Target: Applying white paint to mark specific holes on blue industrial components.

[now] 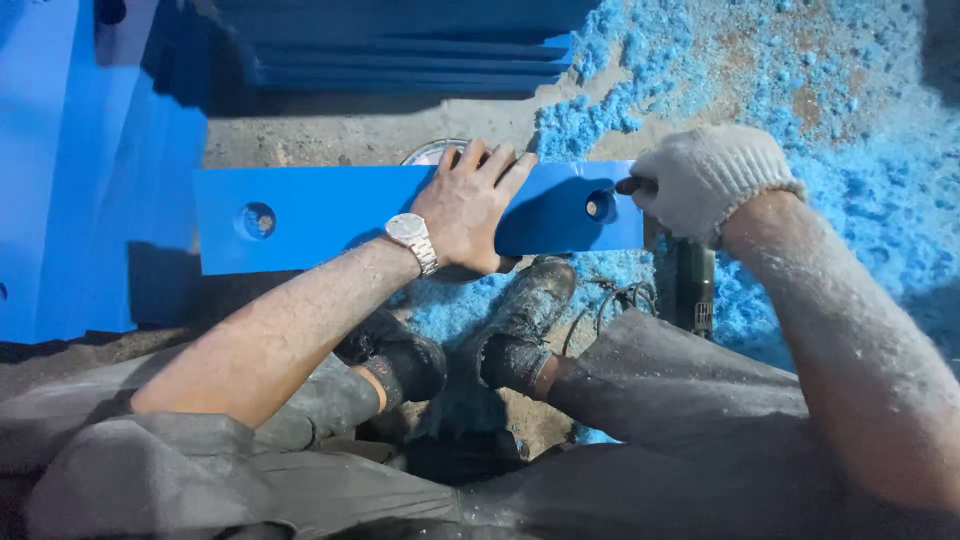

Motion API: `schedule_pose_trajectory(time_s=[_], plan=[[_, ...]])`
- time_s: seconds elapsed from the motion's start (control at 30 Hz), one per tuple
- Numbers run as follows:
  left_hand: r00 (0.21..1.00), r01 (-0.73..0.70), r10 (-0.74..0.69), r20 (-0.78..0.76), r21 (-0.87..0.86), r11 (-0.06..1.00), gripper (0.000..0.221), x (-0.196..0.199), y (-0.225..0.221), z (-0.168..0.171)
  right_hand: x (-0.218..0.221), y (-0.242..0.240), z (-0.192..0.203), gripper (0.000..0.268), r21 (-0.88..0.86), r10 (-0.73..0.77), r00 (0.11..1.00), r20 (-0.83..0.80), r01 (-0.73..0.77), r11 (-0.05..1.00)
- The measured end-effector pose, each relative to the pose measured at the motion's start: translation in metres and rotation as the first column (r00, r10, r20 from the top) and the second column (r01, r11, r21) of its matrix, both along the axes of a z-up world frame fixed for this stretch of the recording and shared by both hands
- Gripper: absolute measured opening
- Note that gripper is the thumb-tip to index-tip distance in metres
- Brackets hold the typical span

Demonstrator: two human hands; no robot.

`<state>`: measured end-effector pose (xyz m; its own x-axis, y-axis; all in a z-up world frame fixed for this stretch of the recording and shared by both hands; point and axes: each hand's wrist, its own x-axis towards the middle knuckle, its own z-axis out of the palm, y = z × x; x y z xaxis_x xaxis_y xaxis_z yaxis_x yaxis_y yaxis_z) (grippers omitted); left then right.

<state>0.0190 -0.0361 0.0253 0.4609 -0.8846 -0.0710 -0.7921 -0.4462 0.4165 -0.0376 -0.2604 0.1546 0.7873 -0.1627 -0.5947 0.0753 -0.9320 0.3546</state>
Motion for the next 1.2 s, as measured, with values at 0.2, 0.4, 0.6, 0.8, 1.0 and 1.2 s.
schedule_pose_trajectory(time_s=[0.2,0.4,0.6,0.8,1.0,1.2], plan=[[1.000,-0.023,0.023,-0.013,-0.019,1.000,0.128,-0.003,0.002,0.000,-0.004,-0.003,-0.003,0.033,0.007,-0.207,0.971,-0.122,0.209,0.978],[1.000,-0.030,0.030,0.007,-0.017,0.999,0.129,-0.004,0.001,0.000,-0.013,0.020,0.001,0.039,-0.038,-0.210,0.951,-0.228,0.206,0.978],[0.999,-0.035,0.035,-0.013,-0.032,0.999,0.129,-0.004,-0.001,-0.014,-0.011,0.038,-0.013,0.026,-0.025,-0.106,0.961,-0.254,0.103,0.994],[0.992,-0.017,0.021,0.122,-0.031,0.999,0.125,-0.001,-0.001,-0.007,0.013,0.052,-0.001,0.028,0.016,-0.081,0.973,-0.214,0.086,0.996],[1.000,-0.002,0.001,-0.014,-0.061,0.998,0.129,-0.001,0.000,0.000,0.024,0.031,-0.007,0.033,0.081,-0.161,0.985,-0.065,0.166,0.983],[1.000,0.001,-0.002,-0.010,-0.020,1.000,0.129,-0.001,0.000,0.005,0.019,0.004,-0.019,0.046,0.094,-0.284,0.958,0.035,0.279,0.956]])
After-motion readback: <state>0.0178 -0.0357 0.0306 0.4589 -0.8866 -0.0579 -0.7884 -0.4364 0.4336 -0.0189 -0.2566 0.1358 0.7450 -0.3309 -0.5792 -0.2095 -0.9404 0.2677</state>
